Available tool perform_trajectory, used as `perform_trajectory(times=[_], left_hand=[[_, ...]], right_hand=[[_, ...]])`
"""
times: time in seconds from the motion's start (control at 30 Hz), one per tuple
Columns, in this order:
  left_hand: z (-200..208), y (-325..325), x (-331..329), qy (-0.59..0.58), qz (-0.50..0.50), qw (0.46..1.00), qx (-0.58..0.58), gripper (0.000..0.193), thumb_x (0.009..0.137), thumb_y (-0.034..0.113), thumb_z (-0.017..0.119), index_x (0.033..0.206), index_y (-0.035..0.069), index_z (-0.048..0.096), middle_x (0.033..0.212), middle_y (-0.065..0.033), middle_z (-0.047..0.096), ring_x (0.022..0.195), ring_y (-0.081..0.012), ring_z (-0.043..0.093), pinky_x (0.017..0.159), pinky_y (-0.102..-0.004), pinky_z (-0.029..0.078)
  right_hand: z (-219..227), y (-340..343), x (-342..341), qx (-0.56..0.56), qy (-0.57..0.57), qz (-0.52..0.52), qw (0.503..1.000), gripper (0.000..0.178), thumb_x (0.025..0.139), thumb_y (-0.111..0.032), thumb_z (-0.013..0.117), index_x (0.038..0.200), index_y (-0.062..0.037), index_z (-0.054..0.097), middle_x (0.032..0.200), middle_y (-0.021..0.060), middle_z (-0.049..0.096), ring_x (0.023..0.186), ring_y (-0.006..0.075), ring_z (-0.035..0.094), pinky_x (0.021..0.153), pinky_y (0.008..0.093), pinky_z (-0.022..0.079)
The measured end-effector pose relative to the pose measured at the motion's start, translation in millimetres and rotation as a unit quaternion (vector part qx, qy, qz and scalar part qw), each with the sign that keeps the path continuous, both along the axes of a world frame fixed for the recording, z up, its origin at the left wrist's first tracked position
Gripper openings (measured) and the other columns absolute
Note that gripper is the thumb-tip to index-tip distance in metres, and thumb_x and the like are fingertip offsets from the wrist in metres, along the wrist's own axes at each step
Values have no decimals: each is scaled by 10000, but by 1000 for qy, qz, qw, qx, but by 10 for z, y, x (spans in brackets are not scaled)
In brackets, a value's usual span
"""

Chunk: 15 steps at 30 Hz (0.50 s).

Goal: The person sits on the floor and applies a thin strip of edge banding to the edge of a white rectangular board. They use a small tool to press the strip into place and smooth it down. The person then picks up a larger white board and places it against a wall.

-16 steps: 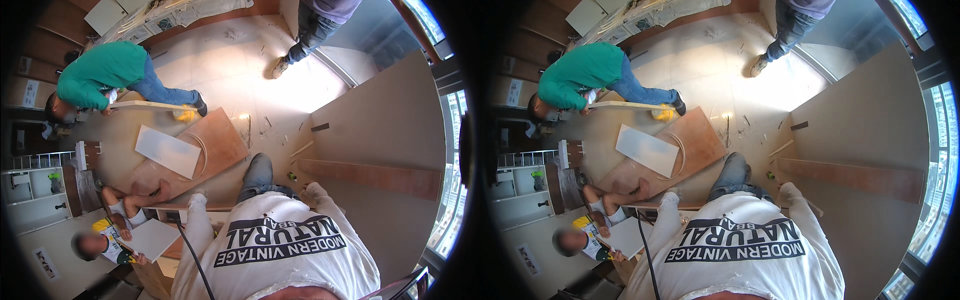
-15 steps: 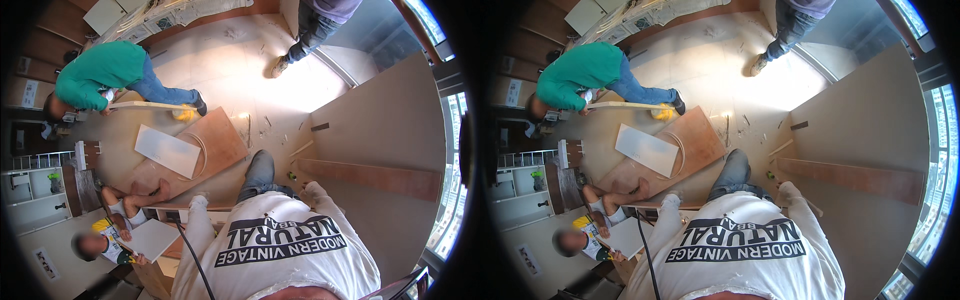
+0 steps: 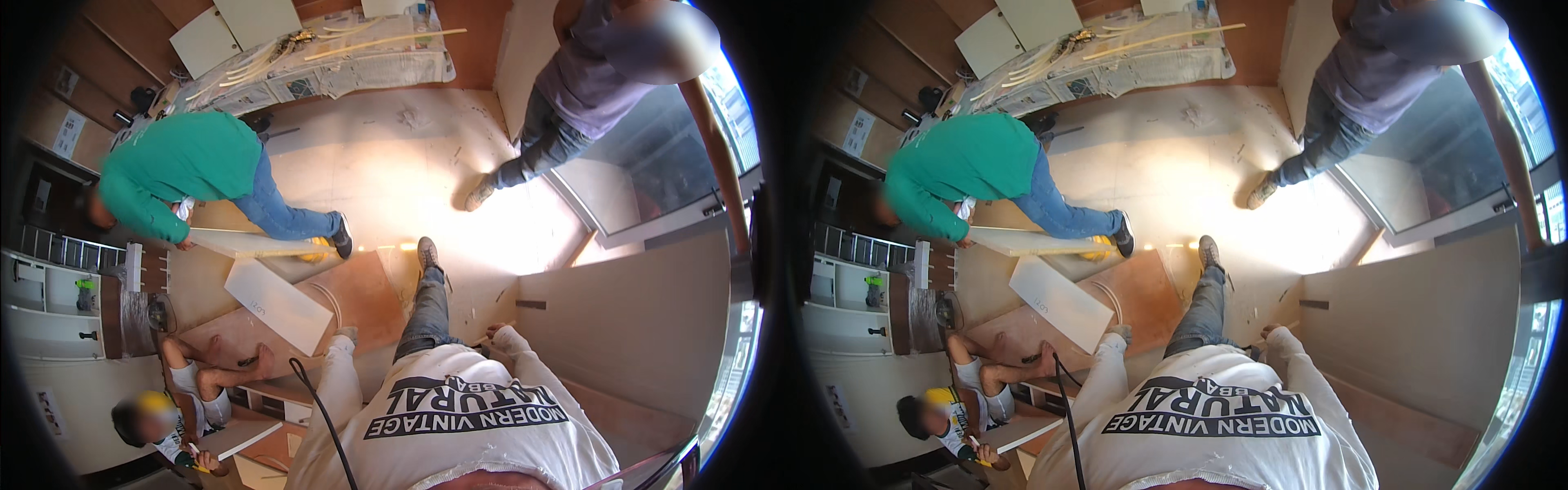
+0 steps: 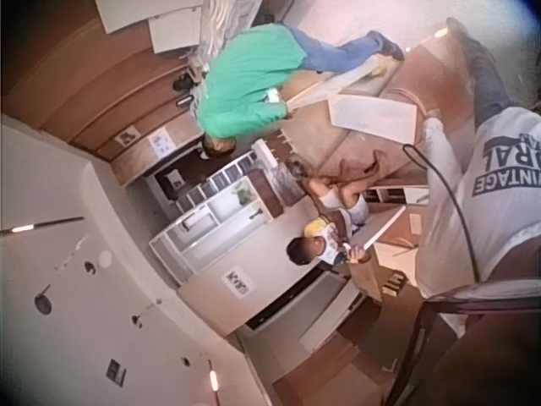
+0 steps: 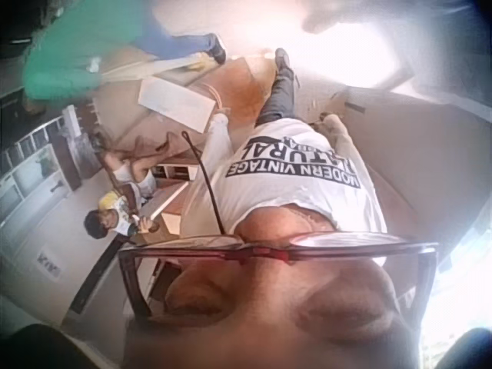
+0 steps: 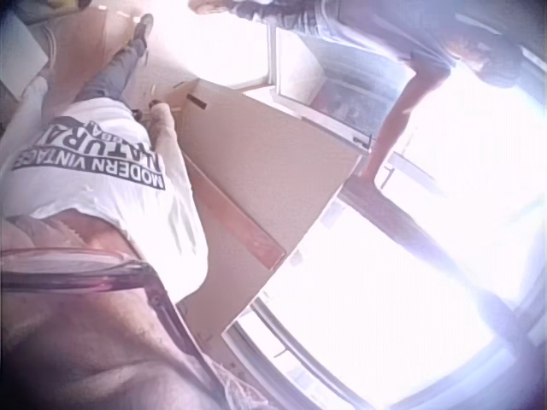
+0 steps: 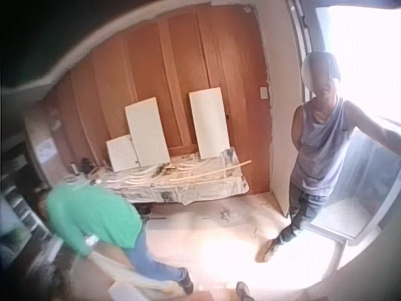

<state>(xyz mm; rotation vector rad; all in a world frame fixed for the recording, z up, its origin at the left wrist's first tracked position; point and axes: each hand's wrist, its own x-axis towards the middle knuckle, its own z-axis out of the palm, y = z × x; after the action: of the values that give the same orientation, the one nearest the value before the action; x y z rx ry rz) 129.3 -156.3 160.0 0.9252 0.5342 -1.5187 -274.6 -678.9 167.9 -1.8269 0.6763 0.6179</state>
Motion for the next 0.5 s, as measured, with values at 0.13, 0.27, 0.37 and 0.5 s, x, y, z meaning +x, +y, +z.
perform_trajectory(times=[0.13, 0.27, 0.37, 0.5], left_hand=[[-82, -1170, 309, -287, -171, 830, 446, 198, 906, 267, 636, 743, 154, 644, 647, -8, 606, 499, -185, 542, 463, -369, 390], [1535, -2033, 941, -145, -115, 883, 431, 237, 926, 301, 620, 863, 80, 675, 707, -57, 646, 587, -198, 590, 528, -373, 437], [906, -2363, 1931, -293, -259, 836, 385, 253, 942, 311, 585, 988, 83, 685, 840, -68, 680, 672, -214, 625, 613, -377, 481], [1125, -2575, 2598, -409, -469, 639, 453, 334, 943, 356, 556, 1148, 129, 690, 1095, -52, 708, 826, -225, 675, 744, -367, 535]], right_hand=[[199, -1529, 1046, -112, -46, 218, 968, 312, 848, -264, 675, 1067, -44, 639, 938, 65, 671, 798, 201, 673, 663, 344, 535], [722, -2088, 2220, -234, 4, 343, 910, 240, 898, -237, 608, 1103, -114, 629, 986, 78, 683, 746, 235, 668, 637, 417, 539], [1023, -3057, 3306, 181, -126, -400, 889, 246, 916, -267, 608, 1138, -162, 618, 968, 76, 689, 747, 263, 669, 594, 431, 519], [1272, -2643, 4433, 119, -179, -398, 892, 211, 916, -216, 580, 1091, -112, 635, 868, 116, 678, 605, 245, 629, 494, 380, 489]])
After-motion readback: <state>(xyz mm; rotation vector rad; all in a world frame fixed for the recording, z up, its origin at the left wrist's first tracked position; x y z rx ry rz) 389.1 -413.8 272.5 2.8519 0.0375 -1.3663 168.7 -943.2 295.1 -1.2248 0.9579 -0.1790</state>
